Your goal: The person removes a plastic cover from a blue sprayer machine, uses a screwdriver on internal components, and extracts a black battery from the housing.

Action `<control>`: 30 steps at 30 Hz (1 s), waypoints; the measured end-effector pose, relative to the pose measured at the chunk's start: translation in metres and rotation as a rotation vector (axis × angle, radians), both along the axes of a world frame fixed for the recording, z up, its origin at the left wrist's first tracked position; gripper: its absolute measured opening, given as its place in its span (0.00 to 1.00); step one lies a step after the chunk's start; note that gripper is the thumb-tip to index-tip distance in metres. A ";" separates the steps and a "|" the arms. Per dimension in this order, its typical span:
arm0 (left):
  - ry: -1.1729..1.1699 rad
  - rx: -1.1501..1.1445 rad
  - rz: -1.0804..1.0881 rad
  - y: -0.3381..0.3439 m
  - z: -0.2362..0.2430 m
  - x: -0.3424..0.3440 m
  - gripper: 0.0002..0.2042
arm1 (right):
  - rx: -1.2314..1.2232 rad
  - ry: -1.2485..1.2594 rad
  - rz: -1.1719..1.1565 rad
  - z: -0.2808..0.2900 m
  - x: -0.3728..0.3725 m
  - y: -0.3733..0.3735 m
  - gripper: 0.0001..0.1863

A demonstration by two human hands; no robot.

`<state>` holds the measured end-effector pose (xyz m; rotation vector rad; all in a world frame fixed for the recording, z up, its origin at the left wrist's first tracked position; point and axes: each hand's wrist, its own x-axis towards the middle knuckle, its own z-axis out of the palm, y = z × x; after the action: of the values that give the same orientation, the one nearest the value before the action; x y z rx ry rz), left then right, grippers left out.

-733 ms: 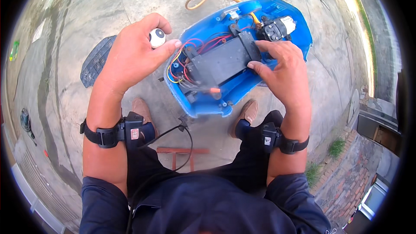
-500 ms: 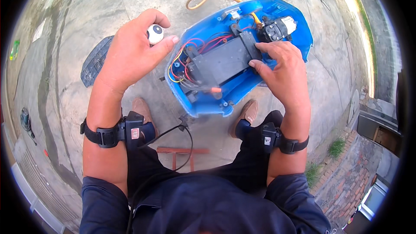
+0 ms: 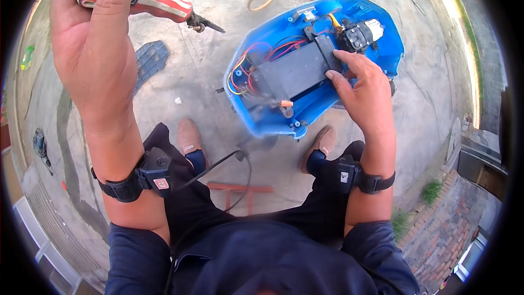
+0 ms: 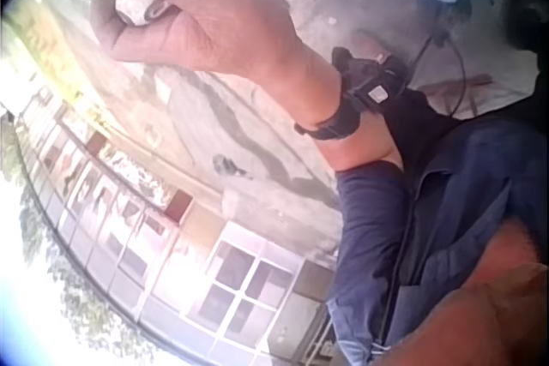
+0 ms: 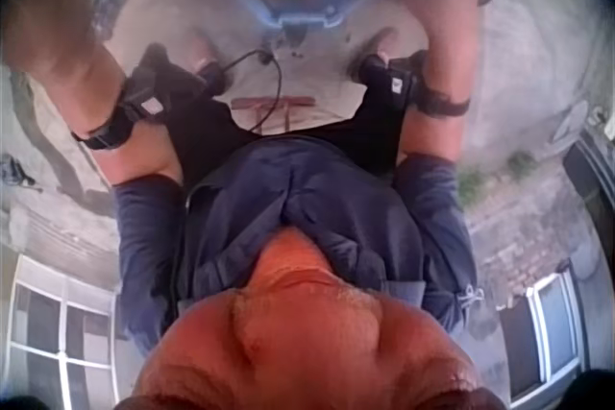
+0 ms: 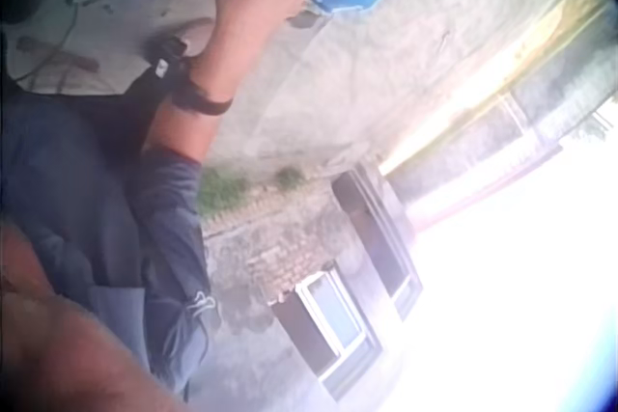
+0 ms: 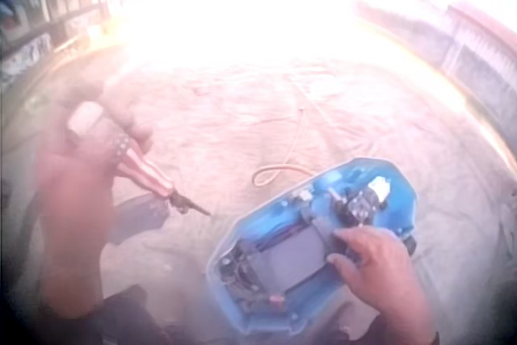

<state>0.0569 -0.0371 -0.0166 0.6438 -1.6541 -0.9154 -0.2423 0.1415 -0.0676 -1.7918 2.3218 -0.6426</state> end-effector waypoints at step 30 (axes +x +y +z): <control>-0.063 -0.080 -0.112 0.047 -0.024 -0.054 0.16 | -0.096 0.020 0.012 -0.023 -0.005 0.012 0.20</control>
<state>0.0030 0.0101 -0.0406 0.5348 -1.7885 -0.9119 -0.2471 0.1537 -0.0910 -1.8590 2.3287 -0.7498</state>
